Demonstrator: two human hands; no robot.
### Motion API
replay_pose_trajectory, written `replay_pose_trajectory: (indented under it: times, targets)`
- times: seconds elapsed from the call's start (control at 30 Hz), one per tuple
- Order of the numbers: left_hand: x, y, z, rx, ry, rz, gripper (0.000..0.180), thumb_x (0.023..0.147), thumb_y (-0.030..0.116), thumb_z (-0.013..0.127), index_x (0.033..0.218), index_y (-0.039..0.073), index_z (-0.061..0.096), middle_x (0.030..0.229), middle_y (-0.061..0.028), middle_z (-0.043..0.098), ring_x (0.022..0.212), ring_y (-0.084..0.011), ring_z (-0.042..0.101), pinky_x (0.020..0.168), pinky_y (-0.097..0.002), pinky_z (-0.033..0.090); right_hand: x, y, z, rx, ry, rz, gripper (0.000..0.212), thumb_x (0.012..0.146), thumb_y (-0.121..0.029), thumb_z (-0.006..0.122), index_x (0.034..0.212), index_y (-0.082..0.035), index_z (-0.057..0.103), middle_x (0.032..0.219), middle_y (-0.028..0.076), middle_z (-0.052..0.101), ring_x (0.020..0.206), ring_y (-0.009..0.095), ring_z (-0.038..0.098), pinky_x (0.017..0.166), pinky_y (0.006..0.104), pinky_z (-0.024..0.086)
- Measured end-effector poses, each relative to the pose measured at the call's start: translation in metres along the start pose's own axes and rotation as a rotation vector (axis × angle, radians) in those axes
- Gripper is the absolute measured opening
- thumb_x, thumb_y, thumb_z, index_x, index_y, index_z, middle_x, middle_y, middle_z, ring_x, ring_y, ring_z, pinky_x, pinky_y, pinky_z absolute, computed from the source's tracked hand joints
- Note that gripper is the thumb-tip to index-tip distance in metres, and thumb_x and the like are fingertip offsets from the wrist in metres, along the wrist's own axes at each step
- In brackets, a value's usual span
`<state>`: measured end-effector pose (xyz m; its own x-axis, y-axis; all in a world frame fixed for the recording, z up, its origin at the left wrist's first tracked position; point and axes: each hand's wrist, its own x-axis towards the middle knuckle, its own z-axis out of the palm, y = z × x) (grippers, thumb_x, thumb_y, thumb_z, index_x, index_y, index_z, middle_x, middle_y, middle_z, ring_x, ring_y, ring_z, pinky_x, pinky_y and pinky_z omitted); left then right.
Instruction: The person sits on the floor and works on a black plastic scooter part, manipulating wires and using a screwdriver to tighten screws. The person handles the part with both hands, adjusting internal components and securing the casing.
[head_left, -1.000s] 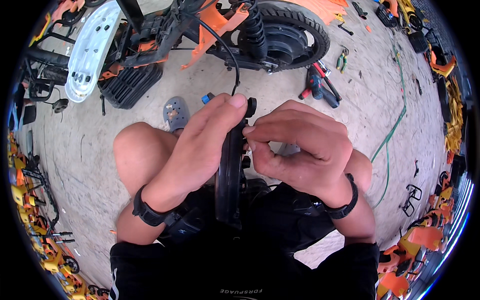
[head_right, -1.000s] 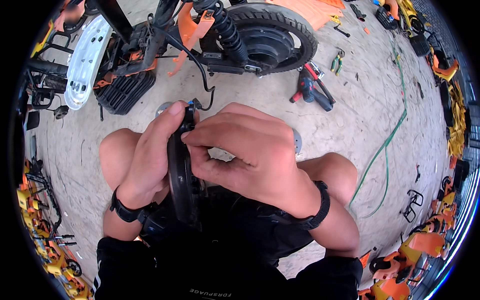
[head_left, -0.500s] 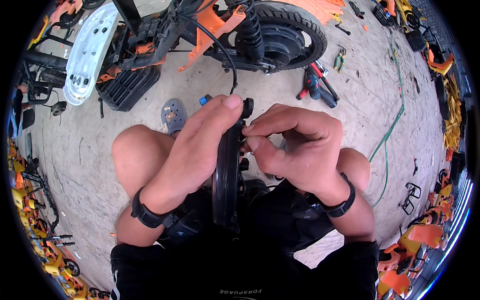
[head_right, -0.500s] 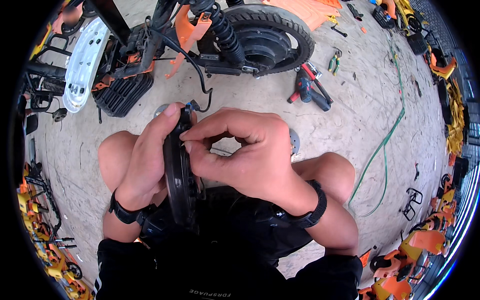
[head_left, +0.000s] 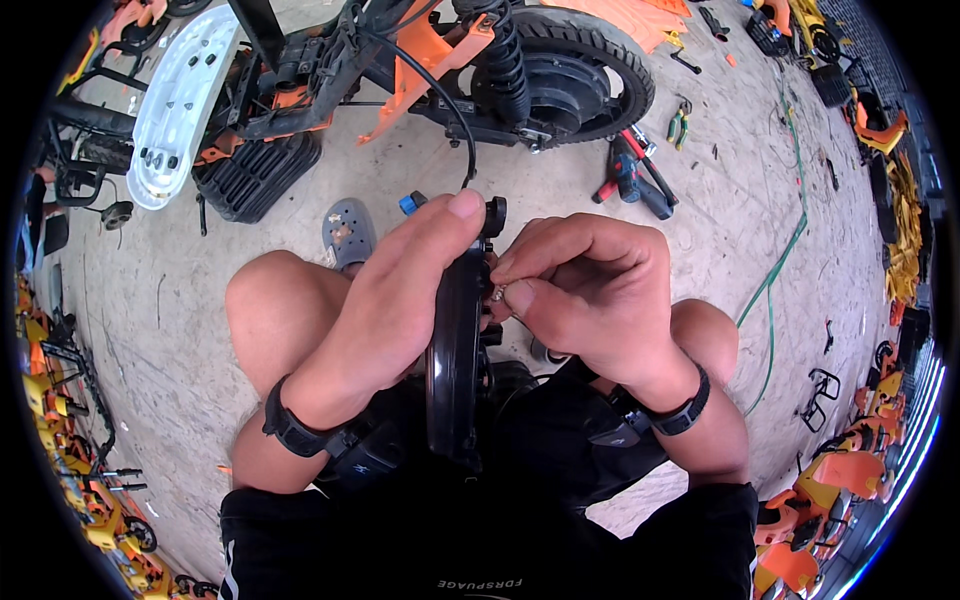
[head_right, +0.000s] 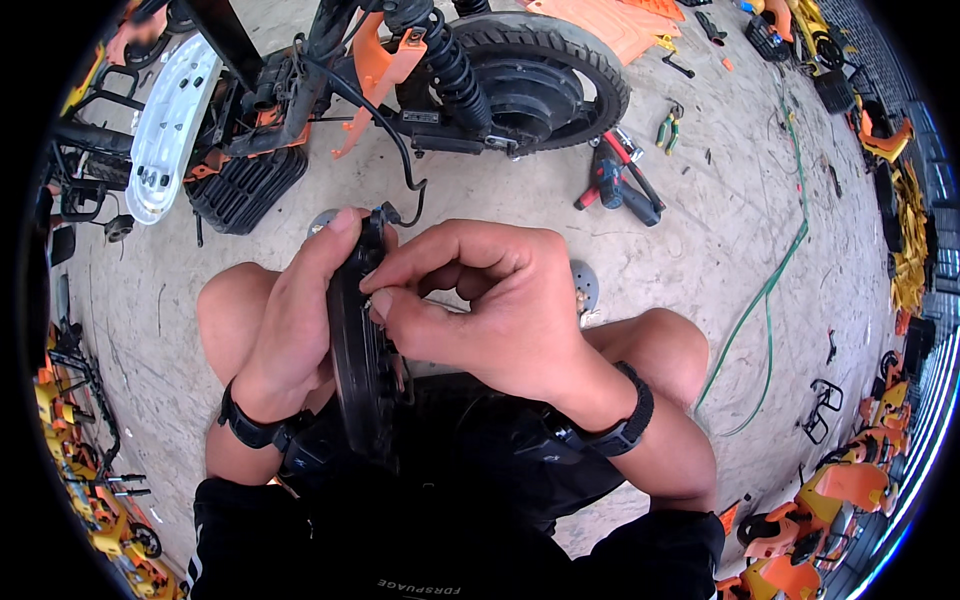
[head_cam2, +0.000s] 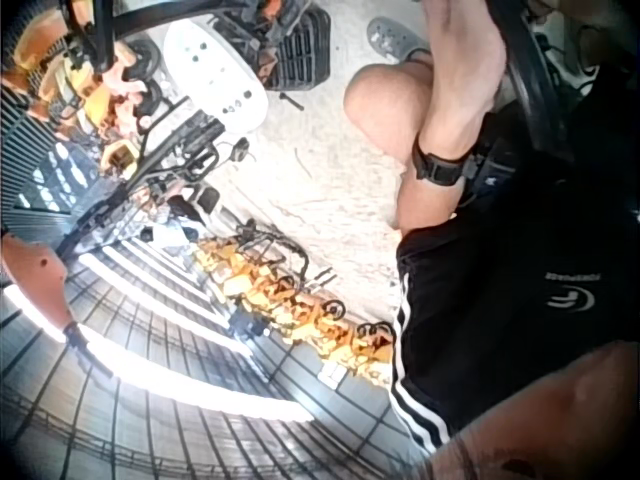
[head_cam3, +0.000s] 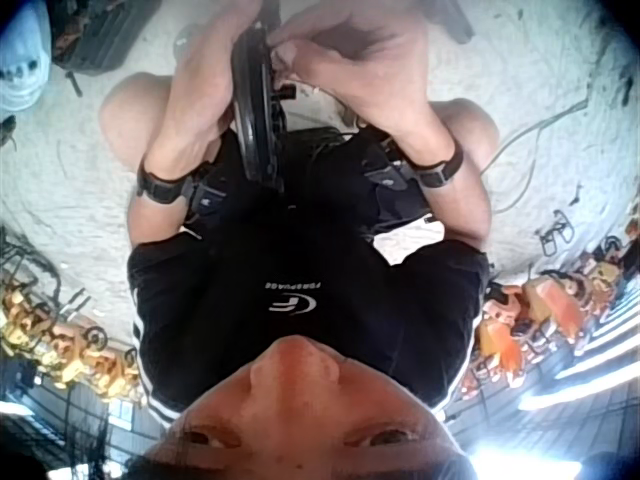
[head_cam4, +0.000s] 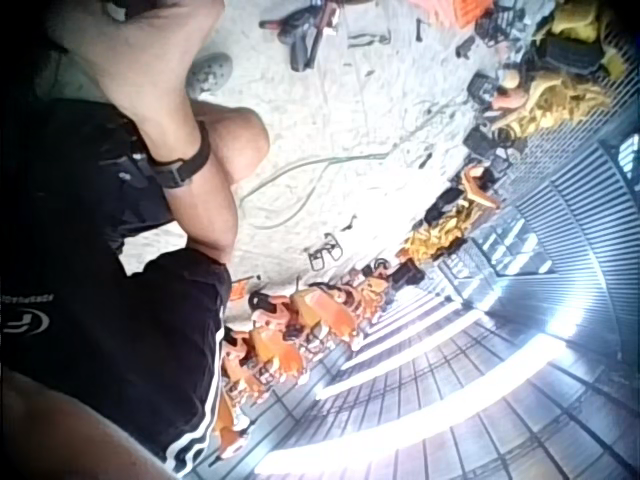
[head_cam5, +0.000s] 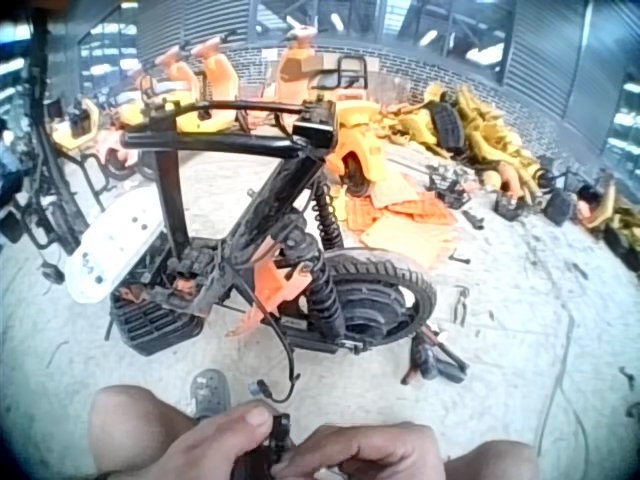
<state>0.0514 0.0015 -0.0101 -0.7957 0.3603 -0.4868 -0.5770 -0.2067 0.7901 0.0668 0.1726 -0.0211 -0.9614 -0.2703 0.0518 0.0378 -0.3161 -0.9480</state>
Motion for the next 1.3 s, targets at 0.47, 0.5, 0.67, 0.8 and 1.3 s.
replay_pose_trajectory:
  times: [0.47,0.5,0.67,0.8,1.3]
  targets:
    - [-0.007,0.006,-0.003,-0.193,-0.097,0.046,0.043,0.101,0.041,0.04,0.106,0.001,0.053,0.082,-0.0077,0.058,0.072,-0.0147,0.058,0.064,-0.0296,0.056,0.002,-0.008,0.001,0.007,0.051,-0.011,0.019,0.086,0.01,0.065,0.105,0.009,0.066,0.099,0.015,0.069,0.083,0.018,0.07,0.072,0.0276,0.058]
    - [-0.008,0.006,-0.004,-0.23,-0.128,0.083,0.04,0.1,0.039,0.045,0.107,0.0,0.053,0.082,-0.0076,0.059,0.072,-0.0145,0.058,0.064,-0.0307,0.057,0.003,-0.007,0.0,-0.005,0.034,-0.057,0.019,0.086,0.01,0.065,0.105,0.009,0.066,0.099,0.015,0.069,0.082,0.018,0.07,0.072,0.0278,0.058]
    - [-0.008,0.0,-0.014,-0.131,-0.176,0.3,0.03,0.089,0.018,0.066,0.11,-0.001,0.054,0.084,-0.006,0.06,0.074,-0.0118,0.059,0.065,-0.0294,0.056,0.003,-0.002,-0.002,-0.204,0.092,-0.192,0.02,0.082,0.009,0.069,0.102,0.004,0.07,0.097,0.013,0.07,0.077,0.016,0.069,0.07,0.0261,0.055]
    - [-0.006,-0.004,-0.018,0.091,-0.049,0.459,0.028,0.078,-0.006,0.068,0.104,0.0,0.058,0.083,-0.0032,0.062,0.074,-0.008,0.059,0.067,-0.0232,0.05,0.003,-0.003,-0.001,-0.338,0.113,-0.247,0.02,0.078,0.008,0.072,0.097,0.001,0.073,0.091,0.01,0.071,0.074,0.013,0.068,0.067,0.0238,0.054]
    - [0.0,-0.011,-0.023,0.304,-0.048,0.639,0.034,0.072,-0.013,0.069,0.102,-0.001,0.058,0.083,-0.0024,0.061,0.079,-0.0059,0.058,0.072,-0.022,0.048,0.002,0.0,0.002,-0.232,0.089,-0.143,0.027,0.078,0.011,0.068,0.104,0.005,0.066,0.095,0.011,0.069,0.083,0.014,0.067,0.074,0.0254,0.055]
